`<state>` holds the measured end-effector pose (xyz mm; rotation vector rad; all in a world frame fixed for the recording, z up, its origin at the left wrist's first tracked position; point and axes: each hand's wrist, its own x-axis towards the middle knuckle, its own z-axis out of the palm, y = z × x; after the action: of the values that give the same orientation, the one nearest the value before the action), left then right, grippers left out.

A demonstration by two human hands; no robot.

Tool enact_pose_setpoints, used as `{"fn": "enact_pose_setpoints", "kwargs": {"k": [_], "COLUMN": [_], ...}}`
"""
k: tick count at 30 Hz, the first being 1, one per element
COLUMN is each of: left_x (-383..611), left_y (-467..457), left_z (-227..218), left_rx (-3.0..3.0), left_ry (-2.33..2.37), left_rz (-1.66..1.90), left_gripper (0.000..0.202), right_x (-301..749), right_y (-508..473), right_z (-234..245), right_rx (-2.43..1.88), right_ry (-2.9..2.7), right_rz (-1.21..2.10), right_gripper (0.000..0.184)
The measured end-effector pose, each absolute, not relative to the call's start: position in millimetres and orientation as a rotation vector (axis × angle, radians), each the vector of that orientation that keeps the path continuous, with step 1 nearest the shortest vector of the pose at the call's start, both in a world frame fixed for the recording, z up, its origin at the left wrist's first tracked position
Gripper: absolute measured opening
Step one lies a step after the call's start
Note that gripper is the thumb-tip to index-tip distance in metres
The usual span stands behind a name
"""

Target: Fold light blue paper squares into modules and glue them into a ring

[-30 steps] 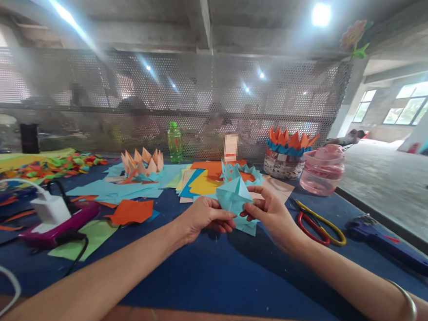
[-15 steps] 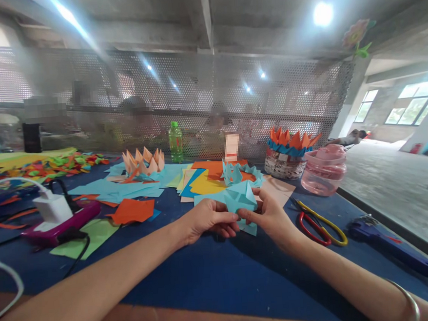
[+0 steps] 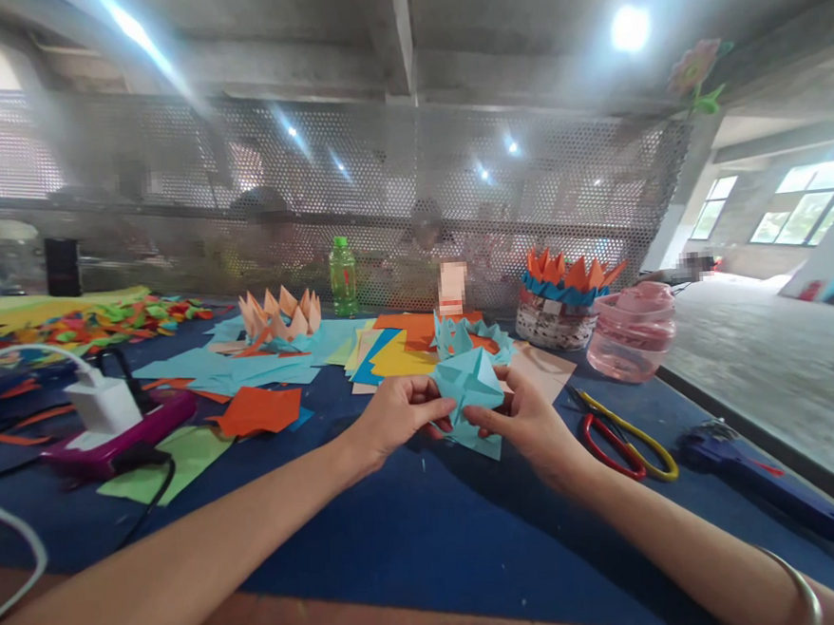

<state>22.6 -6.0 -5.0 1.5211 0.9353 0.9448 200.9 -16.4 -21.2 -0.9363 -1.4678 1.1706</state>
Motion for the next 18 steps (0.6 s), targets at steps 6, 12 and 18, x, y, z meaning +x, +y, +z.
{"fn": "enact_pose_setpoints", "kwargs": {"k": [6, 12, 18], "left_x": [22.7, 23.2, 26.8], "left_y": [-8.7, -9.3, -10.7], "left_z": [-1.9, -3.1, -7.9], "left_rx": [1.450, 1.442, 1.555], "left_ry": [0.939, 0.923, 0.949], "left_rz": [0.999, 0.963, 0.865], "left_gripper": [0.023, 0.025, 0.029], "right_x": [197.8, 198.1, 199.6], "right_y": [-20.6, -19.6, -18.5], "right_z": [-18.0, -19.4, -18.5], "right_rx": [-0.895, -0.872, -0.892], "right_ry": [-1.467, -1.472, -1.468], "right_rz": [1.255, 1.227, 1.149], "right_gripper": [0.052, 0.050, 0.050]}}
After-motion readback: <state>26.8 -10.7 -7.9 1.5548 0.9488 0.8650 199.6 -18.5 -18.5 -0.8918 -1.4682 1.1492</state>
